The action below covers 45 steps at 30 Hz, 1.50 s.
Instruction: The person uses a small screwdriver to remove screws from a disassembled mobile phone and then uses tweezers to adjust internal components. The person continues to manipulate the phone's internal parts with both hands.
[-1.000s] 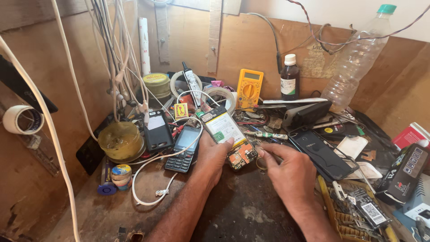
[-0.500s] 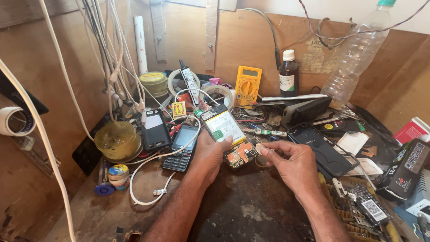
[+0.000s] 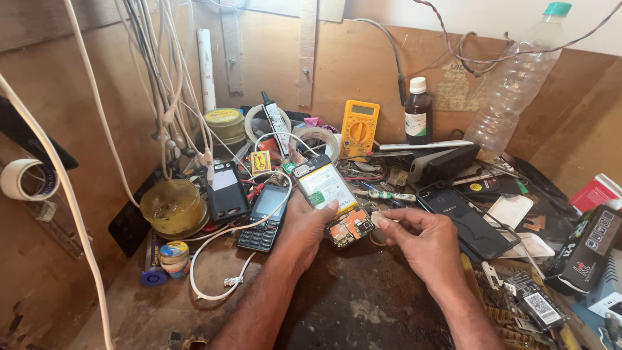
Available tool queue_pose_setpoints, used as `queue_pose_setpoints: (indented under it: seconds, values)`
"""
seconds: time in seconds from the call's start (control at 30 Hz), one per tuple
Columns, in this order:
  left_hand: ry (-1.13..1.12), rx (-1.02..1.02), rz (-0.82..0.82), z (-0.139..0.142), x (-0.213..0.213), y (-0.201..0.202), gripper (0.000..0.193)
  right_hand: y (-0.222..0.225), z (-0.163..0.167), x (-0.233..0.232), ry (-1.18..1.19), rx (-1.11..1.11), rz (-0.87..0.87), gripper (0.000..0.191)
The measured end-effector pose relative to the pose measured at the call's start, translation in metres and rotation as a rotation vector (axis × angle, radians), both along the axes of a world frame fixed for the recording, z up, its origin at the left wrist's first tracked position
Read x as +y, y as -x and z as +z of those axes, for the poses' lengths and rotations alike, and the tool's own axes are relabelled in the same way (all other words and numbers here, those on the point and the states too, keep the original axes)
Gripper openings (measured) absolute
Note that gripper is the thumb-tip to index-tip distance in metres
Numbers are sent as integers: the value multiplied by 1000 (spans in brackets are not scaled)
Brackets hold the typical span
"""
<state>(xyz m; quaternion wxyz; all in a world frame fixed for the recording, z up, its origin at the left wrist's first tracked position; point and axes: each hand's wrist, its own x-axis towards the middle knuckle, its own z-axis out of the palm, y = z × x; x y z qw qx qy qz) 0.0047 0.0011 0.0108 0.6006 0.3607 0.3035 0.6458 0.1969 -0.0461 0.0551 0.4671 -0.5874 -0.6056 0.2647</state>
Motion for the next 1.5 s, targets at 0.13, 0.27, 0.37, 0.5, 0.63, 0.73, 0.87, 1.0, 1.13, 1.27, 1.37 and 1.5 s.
queue_pose_setpoints:
  seconds: [0.13,0.27,0.37,0.5,0.63,0.73,0.87,1.0,1.13,1.27,1.37,1.5]
  values:
    - [-23,33,22,-2,0,0,50,8,8,-13,-38,-229,-142,23]
    - [-47,32,28,-4,1,-1,50,18,16,-25,-135,-335,-163,19]
    - [-37,48,47,-4,2,-3,50,21,21,-28,-226,-410,-144,19]
    - [-22,42,43,-3,0,-2,47,22,20,-28,-240,-428,-149,19]
    - [-13,55,45,1,0,-2,45,18,12,-23,-236,-400,-155,19]
    - [20,28,15,4,-1,-1,45,11,6,-12,-164,-258,-110,21]
    - [5,9,-14,6,-4,0,41,2,-3,-1,-34,29,21,20]
    - [16,-12,-42,7,-4,1,41,-3,-7,3,37,186,63,19]
    - [-15,-11,-46,8,-5,3,42,-4,-6,3,133,221,37,20]
    - [-25,-27,-85,10,-7,2,41,-1,-7,3,89,314,109,21]
    - [39,-66,-74,13,-8,2,41,0,-6,-1,-39,273,76,20]
    - [22,-92,-50,14,-9,2,40,3,-2,-3,-149,187,-15,21]
